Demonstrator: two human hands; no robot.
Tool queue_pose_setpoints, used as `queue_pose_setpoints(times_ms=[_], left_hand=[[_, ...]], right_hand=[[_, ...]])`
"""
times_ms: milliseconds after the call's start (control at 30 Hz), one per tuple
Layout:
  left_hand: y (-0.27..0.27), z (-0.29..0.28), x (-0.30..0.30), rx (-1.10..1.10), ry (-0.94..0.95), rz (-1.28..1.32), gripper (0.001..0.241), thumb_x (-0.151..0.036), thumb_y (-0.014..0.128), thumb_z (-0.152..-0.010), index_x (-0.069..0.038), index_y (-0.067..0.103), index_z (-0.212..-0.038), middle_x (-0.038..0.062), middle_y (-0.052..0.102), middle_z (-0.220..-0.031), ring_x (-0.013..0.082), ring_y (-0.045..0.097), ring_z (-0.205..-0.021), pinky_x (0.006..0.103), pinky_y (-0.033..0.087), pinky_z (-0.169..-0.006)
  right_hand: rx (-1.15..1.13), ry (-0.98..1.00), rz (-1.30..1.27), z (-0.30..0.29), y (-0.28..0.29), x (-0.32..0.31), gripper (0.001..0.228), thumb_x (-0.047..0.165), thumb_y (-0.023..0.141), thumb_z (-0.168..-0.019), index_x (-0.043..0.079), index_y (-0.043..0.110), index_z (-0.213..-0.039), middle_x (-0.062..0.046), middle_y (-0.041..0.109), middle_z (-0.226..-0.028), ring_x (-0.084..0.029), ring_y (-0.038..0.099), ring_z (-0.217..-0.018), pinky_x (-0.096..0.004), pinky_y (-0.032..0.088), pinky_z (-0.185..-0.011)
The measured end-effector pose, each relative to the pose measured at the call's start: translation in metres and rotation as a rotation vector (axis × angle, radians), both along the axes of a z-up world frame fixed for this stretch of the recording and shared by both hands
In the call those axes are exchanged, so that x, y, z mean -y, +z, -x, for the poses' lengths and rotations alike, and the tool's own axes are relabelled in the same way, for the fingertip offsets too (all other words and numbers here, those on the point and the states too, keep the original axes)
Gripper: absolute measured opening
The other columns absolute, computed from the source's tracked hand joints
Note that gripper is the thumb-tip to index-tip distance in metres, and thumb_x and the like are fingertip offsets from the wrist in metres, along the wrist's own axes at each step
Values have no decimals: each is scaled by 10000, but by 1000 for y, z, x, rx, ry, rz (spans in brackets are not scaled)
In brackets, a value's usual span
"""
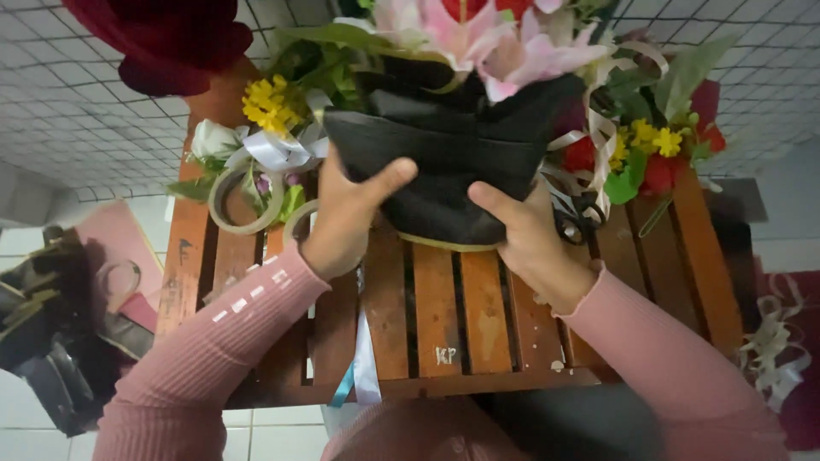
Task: A person wraps a flower bouquet in black decorative paper and secures it with tape at a professional arrangement station.
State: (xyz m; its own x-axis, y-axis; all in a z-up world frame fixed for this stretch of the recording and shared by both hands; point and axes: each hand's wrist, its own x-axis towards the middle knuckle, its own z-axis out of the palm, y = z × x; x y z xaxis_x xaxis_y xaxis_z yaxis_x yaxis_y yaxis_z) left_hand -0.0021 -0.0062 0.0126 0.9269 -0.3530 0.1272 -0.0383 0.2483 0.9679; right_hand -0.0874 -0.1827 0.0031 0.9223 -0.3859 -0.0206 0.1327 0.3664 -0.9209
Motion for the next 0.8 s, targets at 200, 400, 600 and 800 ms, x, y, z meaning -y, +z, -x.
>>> queue_pose_setpoints(times_ms=[200, 400, 600, 800], left_hand=[[16, -4, 2, -255, 112, 124, 375, -179, 928, -755, -57, 709, -1034, 13, 704, -928, 130, 710, -817, 283, 628, -652], [8, -7, 0, -292, 177, 248, 168, -155, 805, -897, -52, 698, -974, 78, 742, -877, 189, 755, -757, 330, 655, -681], [22, 2, -3, -349, 116, 386, 174, -122, 798, -893, -48, 681, -998, 120, 752, -880, 246, 779, -768, 358, 654, -675], [-4, -14, -12, -29, 70, 292, 278, -61, 762, -934, -116, 565, -1122, -16, 505, -851, 111, 528, -754, 265, 483, -712]], right_hand=[[-46, -9, -13, 5, -7, 8, 573, 214, 847, -836, 110, 590, -1338, -32, 698, -1203, -176, 697, -1075, -371, 601, -957], [-21, 24, -4, 6, -11, 10, 654, 343, 828, -852, 153, 550, -1413, -20, 677, -1293, -179, 669, -1165, -390, 571, -1033], [7, 96, -6, 9, -10, 10, 724, 419, 804, -858, 178, 492, -1466, -38, 641, -1353, -211, 642, -1223, -440, 535, -1086], [-37, 115, -82, 12, -22, 20, 784, 394, 791, -812, 163, 467, -1488, -52, 581, -1442, -227, 588, -1292, -439, 511, -1124]])
